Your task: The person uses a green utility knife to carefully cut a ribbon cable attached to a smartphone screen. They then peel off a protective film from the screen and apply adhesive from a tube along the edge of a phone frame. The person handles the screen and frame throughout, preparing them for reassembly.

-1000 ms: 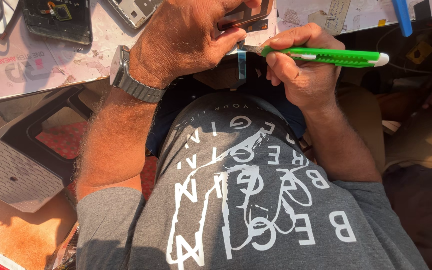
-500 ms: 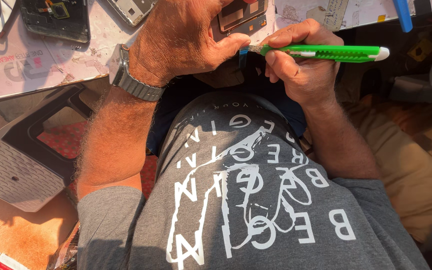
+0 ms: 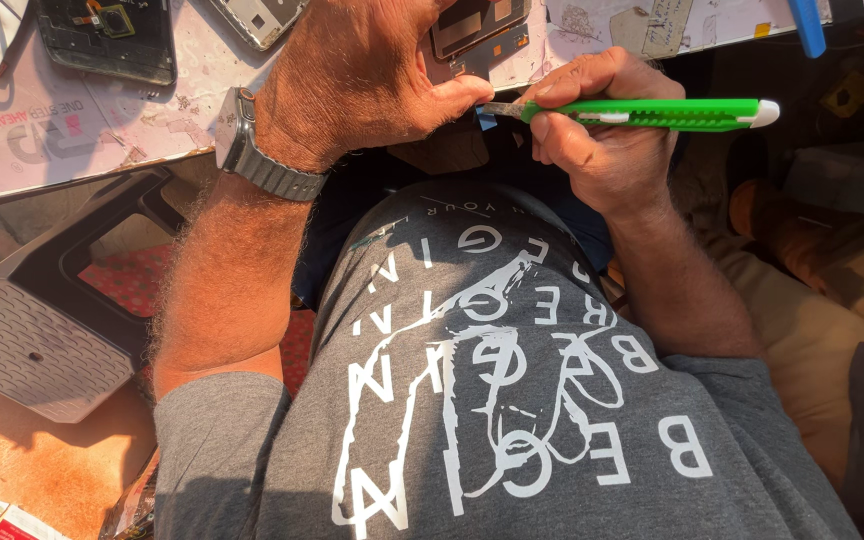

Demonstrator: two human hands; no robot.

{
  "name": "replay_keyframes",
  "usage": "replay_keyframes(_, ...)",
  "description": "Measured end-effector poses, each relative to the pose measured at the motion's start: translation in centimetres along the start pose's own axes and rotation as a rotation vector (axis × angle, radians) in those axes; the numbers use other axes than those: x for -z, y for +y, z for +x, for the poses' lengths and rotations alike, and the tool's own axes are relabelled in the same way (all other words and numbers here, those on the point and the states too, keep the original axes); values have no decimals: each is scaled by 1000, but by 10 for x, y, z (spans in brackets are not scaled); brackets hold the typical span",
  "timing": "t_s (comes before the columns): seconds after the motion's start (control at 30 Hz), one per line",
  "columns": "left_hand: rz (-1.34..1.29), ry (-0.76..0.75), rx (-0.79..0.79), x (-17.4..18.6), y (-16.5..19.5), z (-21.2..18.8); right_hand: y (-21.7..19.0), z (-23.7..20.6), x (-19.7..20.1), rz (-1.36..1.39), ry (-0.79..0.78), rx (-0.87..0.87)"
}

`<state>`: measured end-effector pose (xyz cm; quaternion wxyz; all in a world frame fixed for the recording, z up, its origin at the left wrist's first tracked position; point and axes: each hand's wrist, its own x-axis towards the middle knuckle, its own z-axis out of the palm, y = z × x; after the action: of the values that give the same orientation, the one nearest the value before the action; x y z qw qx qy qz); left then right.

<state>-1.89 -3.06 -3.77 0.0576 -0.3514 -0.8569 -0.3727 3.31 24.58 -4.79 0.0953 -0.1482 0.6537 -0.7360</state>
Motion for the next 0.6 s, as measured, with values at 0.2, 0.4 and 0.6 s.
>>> replay_keyframes(0.2, 49, 16, -16, 1, 1, -1, -2, -6, 0, -50, -1, 43)
replay_keyframes(0.4, -7, 39, -47, 6, 6, 4, -18, 4, -5, -179, -84, 312)
replay_keyframes(0.6, -6, -48, -11, 8, 5, 11, -72, 24, 38, -631, -136, 135)
